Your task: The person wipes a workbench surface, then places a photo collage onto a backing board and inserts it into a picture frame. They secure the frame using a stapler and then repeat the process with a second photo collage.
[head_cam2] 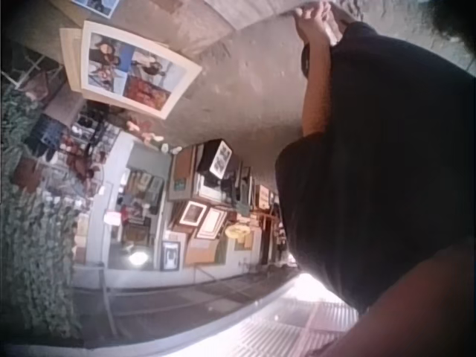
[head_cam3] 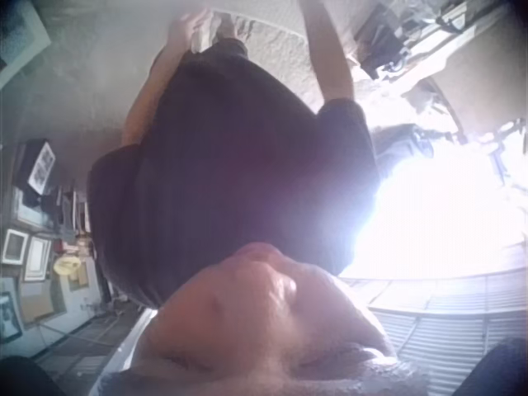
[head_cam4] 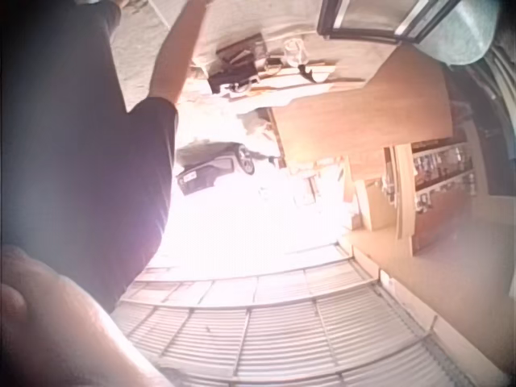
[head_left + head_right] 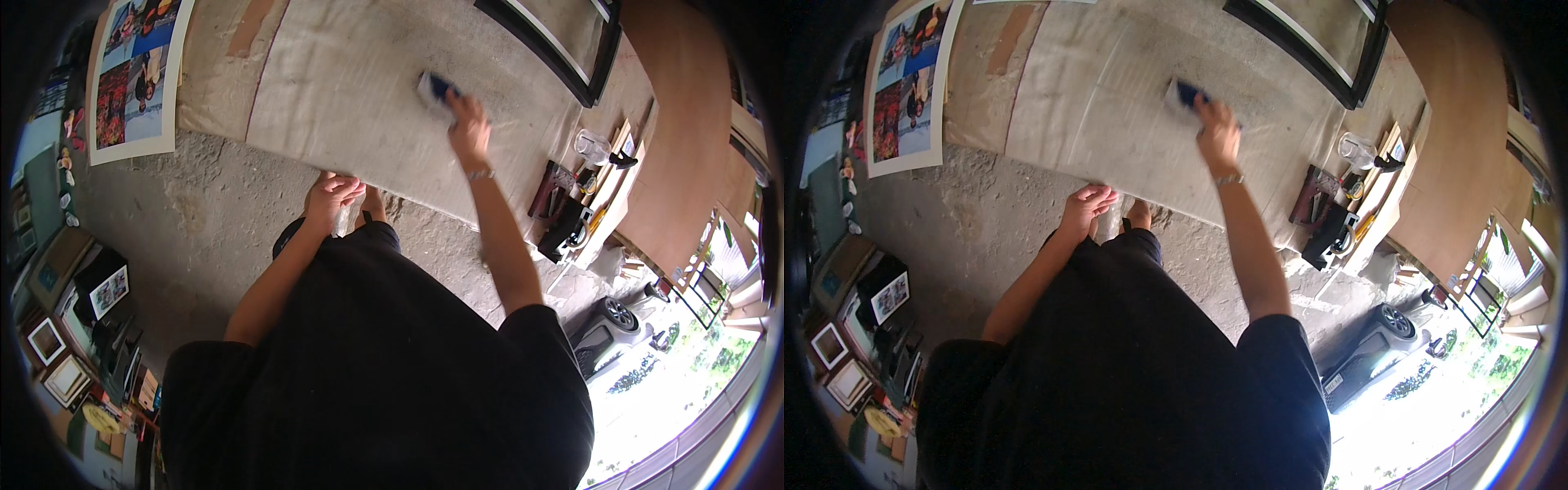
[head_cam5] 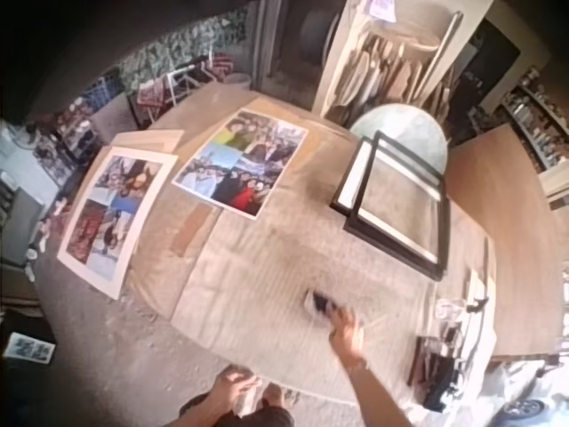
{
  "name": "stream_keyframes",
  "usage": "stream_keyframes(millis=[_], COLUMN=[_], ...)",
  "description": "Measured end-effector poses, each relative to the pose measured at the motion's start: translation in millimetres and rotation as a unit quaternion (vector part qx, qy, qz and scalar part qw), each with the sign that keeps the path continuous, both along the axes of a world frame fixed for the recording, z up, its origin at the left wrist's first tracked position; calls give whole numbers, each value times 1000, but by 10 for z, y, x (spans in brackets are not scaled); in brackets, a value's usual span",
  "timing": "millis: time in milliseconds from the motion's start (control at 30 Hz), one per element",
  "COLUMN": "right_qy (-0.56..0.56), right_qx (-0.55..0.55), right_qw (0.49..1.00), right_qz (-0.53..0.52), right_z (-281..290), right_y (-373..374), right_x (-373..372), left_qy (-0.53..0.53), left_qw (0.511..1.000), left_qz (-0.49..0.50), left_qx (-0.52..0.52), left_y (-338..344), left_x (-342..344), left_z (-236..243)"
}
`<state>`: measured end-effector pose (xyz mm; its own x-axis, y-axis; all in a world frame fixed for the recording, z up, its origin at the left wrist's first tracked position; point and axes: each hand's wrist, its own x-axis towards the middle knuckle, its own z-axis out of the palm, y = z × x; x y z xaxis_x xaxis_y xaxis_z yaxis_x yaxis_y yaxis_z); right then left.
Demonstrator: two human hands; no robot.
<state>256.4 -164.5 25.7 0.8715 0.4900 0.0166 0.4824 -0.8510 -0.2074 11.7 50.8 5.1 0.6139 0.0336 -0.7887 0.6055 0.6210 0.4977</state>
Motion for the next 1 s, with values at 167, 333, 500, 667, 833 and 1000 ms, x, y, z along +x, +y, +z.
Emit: stream_keyframes(millis=[167,333,500,667,833,1000], right_qy=[71,383,78,-88,-73,23], right_qx=[77,147,176,42,24,43], right_qw=[994,909,980,995,997,999], right_qz=[32,75,52,-9,22,12], right_z=[23,493,483,451,186,5], right_y=[-114,-123,85,573,598,513], right_x=[-1825,-2066,-294,968,917,-315], left_qy=[-41,-57,42,7,-4,22], left_qw=[999,997,993,984,976,975], left_qz=[-3,-16,5,35,53,31], left_qx=[-9,-45,-110,-173,-213,-219], left_y=[11,124,360,412,343,435], left_x=[-96,-143,-153,-193,-179,-237], left_z=[-135,-218,58,-24,-36,-119])
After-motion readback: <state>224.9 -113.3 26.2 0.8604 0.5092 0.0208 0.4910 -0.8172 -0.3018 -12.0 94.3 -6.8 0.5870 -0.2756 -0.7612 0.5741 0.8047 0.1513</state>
